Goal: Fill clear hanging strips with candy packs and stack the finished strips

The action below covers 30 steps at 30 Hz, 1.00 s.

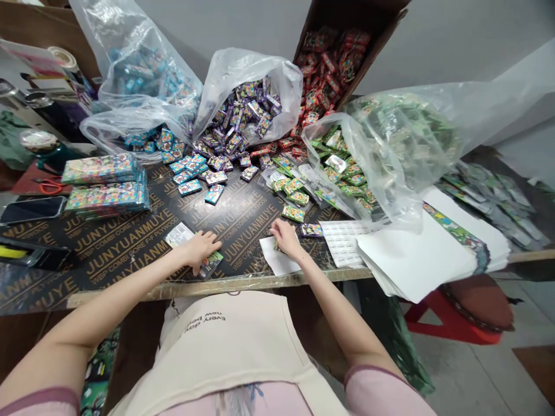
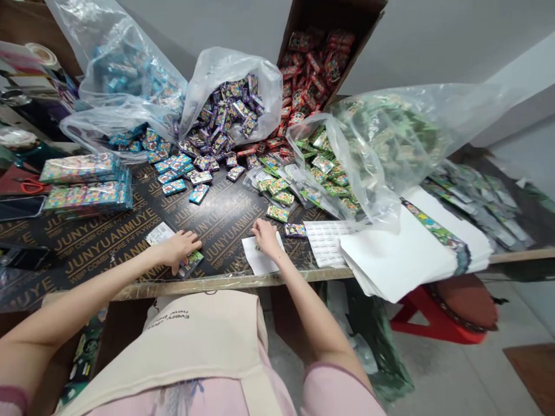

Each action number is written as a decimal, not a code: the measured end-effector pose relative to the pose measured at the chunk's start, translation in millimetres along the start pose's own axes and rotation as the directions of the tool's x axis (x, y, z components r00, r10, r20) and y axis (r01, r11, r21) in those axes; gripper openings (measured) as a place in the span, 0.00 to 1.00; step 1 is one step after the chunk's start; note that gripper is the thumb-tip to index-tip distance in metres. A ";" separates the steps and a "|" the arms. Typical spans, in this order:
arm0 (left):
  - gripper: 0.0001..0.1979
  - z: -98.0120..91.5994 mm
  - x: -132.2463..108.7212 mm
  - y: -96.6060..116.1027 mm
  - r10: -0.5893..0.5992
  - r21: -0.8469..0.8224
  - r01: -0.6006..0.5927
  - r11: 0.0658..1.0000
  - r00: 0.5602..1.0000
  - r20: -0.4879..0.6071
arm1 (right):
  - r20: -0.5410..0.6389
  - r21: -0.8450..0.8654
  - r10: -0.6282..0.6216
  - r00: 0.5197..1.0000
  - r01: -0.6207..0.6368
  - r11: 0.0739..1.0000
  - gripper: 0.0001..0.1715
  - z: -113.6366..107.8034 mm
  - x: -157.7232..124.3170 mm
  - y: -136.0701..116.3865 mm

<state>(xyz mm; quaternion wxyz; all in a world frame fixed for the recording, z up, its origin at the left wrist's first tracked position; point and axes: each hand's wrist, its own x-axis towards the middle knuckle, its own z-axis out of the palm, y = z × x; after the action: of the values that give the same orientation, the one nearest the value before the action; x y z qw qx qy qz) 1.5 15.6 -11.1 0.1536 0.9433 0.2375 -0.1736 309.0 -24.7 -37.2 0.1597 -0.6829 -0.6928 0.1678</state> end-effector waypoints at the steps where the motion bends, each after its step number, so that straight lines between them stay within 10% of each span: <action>1: 0.39 -3.1 -1.3 -2.4 -0.009 -0.065 0.010 0.998 1.000 0.005 | -0.073 0.066 -0.004 0.997 0.008 0.998 0.06 -2.3 1.4 -3.9; 6: 0.27 -31.6 -11.5 -8.8 -0.237 -0.511 0.082 0.856 0.940 -0.246 | -0.415 0.545 0.112 0.903 0.148 0.825 0.08 -15.8 11.6 -40.8; 10: 0.28 -35.2 -16.5 0.7 -0.389 -0.722 -0.229 0.653 0.717 -0.578 | -0.333 0.782 0.176 0.926 0.167 0.600 0.11 -28.6 19.6 -77.5; 17: 0.12 -13.8 -15.5 17.4 -0.556 -0.764 -0.350 0.542 0.531 -0.639 | -0.027 0.898 -0.015 1.000 0.031 0.439 0.16 -46.9 25.0 -119.9; 24: 0.02 -27.0 -11.8 34.4 -0.570 -0.673 -0.273 0.687 0.372 -0.733 | 0.329 0.850 -0.294 0.897 -0.146 0.506 0.17 -63.1 41.0 -138.0; 30: 0.04 -32.7 5.7 47.6 -0.443 -0.603 -0.389 0.696 0.429 -0.788 | 0.511 0.730 -0.414 0.754 -0.125 0.672 0.17 -76.7 56.1 -132.5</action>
<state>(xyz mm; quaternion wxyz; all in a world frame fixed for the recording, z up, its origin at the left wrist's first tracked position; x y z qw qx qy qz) 38.4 -10.0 25.7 0.3525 0.7364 0.3447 0.4634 224.4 31.1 90.6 0.1841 -0.4003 -0.6341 0.6355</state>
